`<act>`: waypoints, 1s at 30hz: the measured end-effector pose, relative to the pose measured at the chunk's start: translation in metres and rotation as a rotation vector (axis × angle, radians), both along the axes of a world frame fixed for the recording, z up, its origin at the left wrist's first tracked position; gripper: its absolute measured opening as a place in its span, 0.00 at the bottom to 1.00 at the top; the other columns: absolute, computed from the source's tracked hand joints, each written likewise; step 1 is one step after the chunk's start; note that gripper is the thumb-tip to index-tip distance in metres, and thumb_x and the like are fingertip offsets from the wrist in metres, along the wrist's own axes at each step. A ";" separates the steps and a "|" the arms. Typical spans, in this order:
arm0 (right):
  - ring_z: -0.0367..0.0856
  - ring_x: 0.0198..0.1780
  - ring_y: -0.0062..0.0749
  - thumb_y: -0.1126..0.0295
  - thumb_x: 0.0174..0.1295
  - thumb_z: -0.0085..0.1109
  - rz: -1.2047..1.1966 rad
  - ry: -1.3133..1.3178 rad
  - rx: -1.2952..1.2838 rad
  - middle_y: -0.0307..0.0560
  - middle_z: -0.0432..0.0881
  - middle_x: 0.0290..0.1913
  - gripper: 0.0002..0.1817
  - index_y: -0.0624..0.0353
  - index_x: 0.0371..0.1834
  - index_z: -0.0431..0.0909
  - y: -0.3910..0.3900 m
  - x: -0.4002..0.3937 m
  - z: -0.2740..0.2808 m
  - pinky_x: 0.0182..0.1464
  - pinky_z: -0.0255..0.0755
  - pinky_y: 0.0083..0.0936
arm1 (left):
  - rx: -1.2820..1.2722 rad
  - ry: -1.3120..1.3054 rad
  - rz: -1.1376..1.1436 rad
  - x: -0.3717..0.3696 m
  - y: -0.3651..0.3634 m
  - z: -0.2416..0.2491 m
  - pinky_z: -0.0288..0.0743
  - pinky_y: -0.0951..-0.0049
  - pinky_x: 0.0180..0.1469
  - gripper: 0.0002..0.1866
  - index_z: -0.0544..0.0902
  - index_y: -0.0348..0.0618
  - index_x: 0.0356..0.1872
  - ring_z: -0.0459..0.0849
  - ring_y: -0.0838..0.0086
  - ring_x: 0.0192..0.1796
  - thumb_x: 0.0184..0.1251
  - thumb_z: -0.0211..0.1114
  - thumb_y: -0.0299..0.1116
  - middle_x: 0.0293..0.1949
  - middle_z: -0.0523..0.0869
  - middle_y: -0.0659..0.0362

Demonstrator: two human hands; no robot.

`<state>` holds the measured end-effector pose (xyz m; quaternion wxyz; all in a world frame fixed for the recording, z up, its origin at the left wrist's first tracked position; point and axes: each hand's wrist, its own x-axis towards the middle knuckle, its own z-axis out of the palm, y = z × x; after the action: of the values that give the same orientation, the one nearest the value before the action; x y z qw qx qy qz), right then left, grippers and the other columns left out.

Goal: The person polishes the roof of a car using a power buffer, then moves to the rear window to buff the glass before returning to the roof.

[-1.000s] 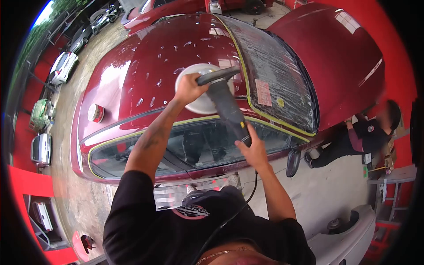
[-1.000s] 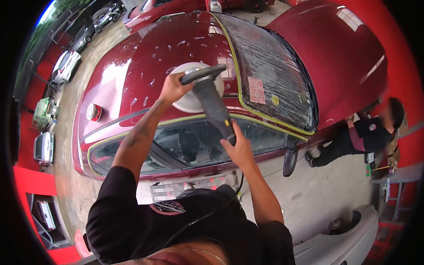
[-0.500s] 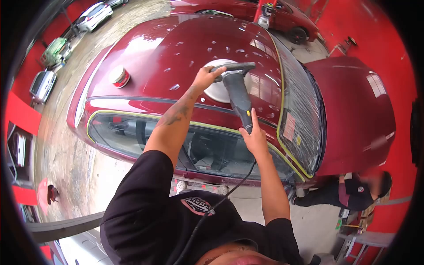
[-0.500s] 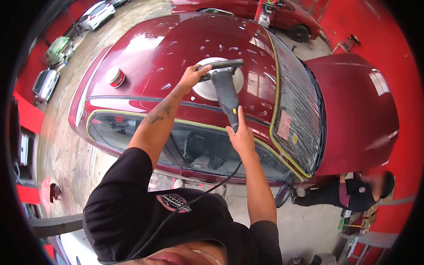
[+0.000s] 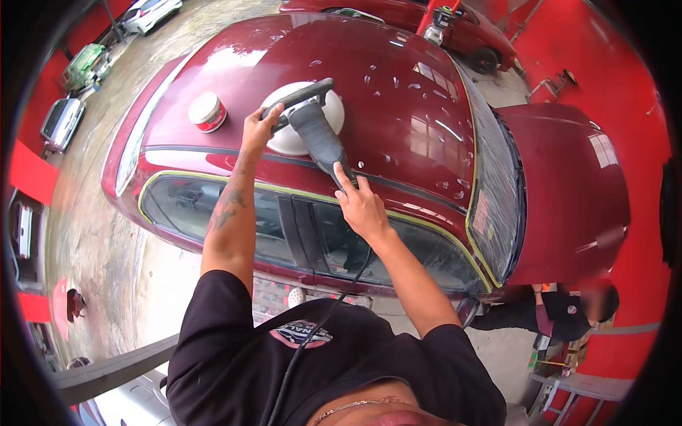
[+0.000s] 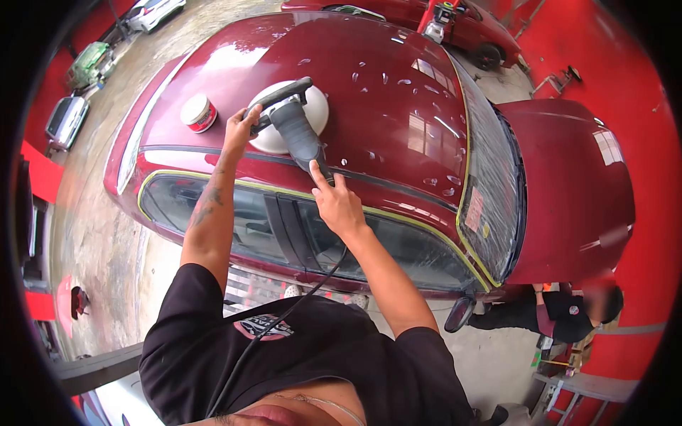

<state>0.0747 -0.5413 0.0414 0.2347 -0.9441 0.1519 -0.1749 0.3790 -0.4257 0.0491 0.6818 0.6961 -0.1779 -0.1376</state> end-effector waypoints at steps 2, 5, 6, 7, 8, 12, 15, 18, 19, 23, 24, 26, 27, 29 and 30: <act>0.88 0.42 0.68 0.63 0.74 0.61 -0.029 0.070 -0.004 0.68 0.79 0.57 0.39 0.30 0.86 0.56 0.000 -0.001 0.007 0.42 0.86 0.55 | 0.008 -0.018 -0.027 0.000 -0.005 0.000 0.64 0.79 0.27 0.31 0.88 0.36 0.41 0.72 0.84 0.26 0.63 0.77 0.62 0.26 0.77 0.66; 0.87 0.43 0.70 0.62 0.71 0.65 -0.020 -0.118 0.061 0.69 0.80 0.55 0.43 0.33 0.87 0.54 -0.006 -0.011 -0.004 0.45 0.84 0.55 | 0.013 -0.059 -0.069 -0.006 -0.017 -0.001 0.66 0.78 0.30 0.31 0.88 0.35 0.40 0.74 0.83 0.28 0.64 0.77 0.61 0.27 0.79 0.65; 0.87 0.45 0.71 0.61 0.70 0.67 -0.061 -0.119 0.143 0.70 0.80 0.56 0.45 0.34 0.87 0.54 -0.008 -0.017 -0.005 0.47 0.83 0.56 | 0.017 -0.092 -0.078 -0.013 -0.024 0.003 0.67 0.77 0.31 0.31 0.88 0.34 0.39 0.75 0.82 0.29 0.64 0.77 0.60 0.27 0.80 0.65; 0.87 0.46 0.72 0.61 0.68 0.69 -0.103 -0.121 0.225 0.71 0.80 0.57 0.46 0.36 0.87 0.53 -0.010 -0.026 -0.005 0.49 0.82 0.56 | 0.020 -0.124 -0.090 -0.022 -0.033 0.006 0.68 0.77 0.32 0.31 0.88 0.33 0.39 0.76 0.82 0.30 0.65 0.77 0.60 0.27 0.80 0.64; 0.86 0.48 0.73 0.60 0.67 0.70 -0.146 -0.121 0.306 0.73 0.81 0.57 0.48 0.37 0.87 0.52 -0.015 -0.036 -0.005 0.51 0.81 0.56 | 0.032 -0.121 -0.125 -0.032 -0.041 0.010 0.71 0.74 0.35 0.31 0.89 0.32 0.39 0.78 0.80 0.32 0.65 0.77 0.58 0.28 0.83 0.62; 0.91 0.43 0.58 0.61 0.61 0.76 -0.362 0.016 0.338 0.64 0.89 0.43 0.54 0.43 0.87 0.52 -0.039 -0.071 -0.009 0.47 0.81 0.46 | 0.120 -0.202 -0.226 -0.061 -0.105 0.010 0.80 0.70 0.45 0.33 0.89 0.30 0.46 0.86 0.73 0.38 0.64 0.77 0.59 0.33 0.90 0.54; 0.90 0.31 0.46 0.66 0.61 0.72 -0.516 0.047 0.511 0.59 0.88 0.38 0.50 0.43 0.86 0.54 -0.057 -0.103 0.004 0.38 0.83 0.41 | 0.087 -0.375 -0.309 -0.083 -0.142 -0.011 0.78 0.62 0.60 0.38 0.83 0.34 0.59 0.86 0.64 0.55 0.64 0.76 0.61 0.50 0.88 0.49; 0.87 0.25 0.35 0.70 0.60 0.68 -0.673 0.004 0.634 0.53 0.87 0.34 0.48 0.44 0.85 0.55 -0.076 -0.129 0.013 0.30 0.82 0.35 | 0.243 -0.719 -0.087 -0.101 -0.111 -0.036 0.76 0.55 0.57 0.27 0.85 0.45 0.53 0.83 0.57 0.55 0.64 0.76 0.55 0.47 0.84 0.54; 0.86 0.24 0.33 0.72 0.60 0.67 -0.695 -0.029 0.689 0.51 0.87 0.34 0.47 0.46 0.84 0.55 -0.088 -0.138 0.011 0.27 0.81 0.33 | 0.292 -0.850 -0.056 -0.101 -0.092 -0.046 0.75 0.55 0.54 0.22 0.85 0.46 0.48 0.83 0.58 0.52 0.65 0.76 0.53 0.44 0.83 0.56; 0.82 0.21 0.28 0.76 0.60 0.66 -0.773 -0.139 0.764 0.47 0.84 0.33 0.46 0.49 0.83 0.56 -0.132 -0.148 0.010 0.22 0.78 0.30 | 0.430 -1.052 -0.003 -0.092 -0.033 -0.089 0.69 0.56 0.46 0.14 0.80 0.50 0.32 0.80 0.60 0.41 0.66 0.75 0.44 0.34 0.79 0.61; 0.83 0.22 0.28 0.76 0.60 0.66 -0.765 -0.141 0.774 0.47 0.84 0.31 0.46 0.50 0.82 0.56 -0.139 -0.143 0.010 0.23 0.78 0.30 | 0.441 -1.046 0.006 -0.091 -0.026 -0.099 0.69 0.56 0.46 0.15 0.78 0.50 0.30 0.79 0.60 0.41 0.66 0.75 0.44 0.32 0.78 0.61; 0.82 0.21 0.29 0.76 0.60 0.66 -0.779 -0.081 0.736 0.46 0.83 0.29 0.46 0.49 0.83 0.56 -0.144 -0.124 0.018 0.23 0.78 0.31 | 0.443 -1.023 0.016 -0.093 -0.026 -0.095 0.68 0.56 0.44 0.17 0.75 0.50 0.27 0.79 0.60 0.40 0.67 0.74 0.43 0.30 0.77 0.61; 0.83 0.21 0.29 0.76 0.59 0.66 -0.750 -0.084 0.711 0.46 0.84 0.29 0.46 0.50 0.83 0.56 -0.146 -0.110 0.018 0.23 0.78 0.31 | 0.446 -1.009 0.009 -0.091 -0.028 -0.095 0.68 0.56 0.44 0.17 0.75 0.50 0.26 0.79 0.60 0.39 0.67 0.74 0.43 0.30 0.77 0.61; 0.85 0.22 0.32 0.72 0.59 0.66 -0.683 -0.049 0.641 0.49 0.86 0.30 0.46 0.50 0.82 0.57 -0.143 -0.081 0.016 0.25 0.80 0.32 | 0.456 -0.982 0.007 -0.090 -0.026 -0.099 0.68 0.56 0.44 0.18 0.75 0.50 0.25 0.79 0.61 0.37 0.68 0.73 0.43 0.28 0.77 0.62; 0.88 0.24 0.35 0.70 0.58 0.67 -0.661 -0.020 0.610 0.54 0.88 0.32 0.47 0.50 0.82 0.57 -0.140 -0.063 0.015 0.27 0.83 0.34 | 0.460 -0.982 0.010 -0.089 -0.027 -0.099 0.68 0.57 0.44 0.18 0.74 0.50 0.25 0.79 0.61 0.36 0.68 0.73 0.43 0.27 0.77 0.62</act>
<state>0.0112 -0.6812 0.0563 0.4352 -0.7308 0.4876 -0.1969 0.2900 -0.4523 -0.0496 0.3493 0.8105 -0.4376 0.1718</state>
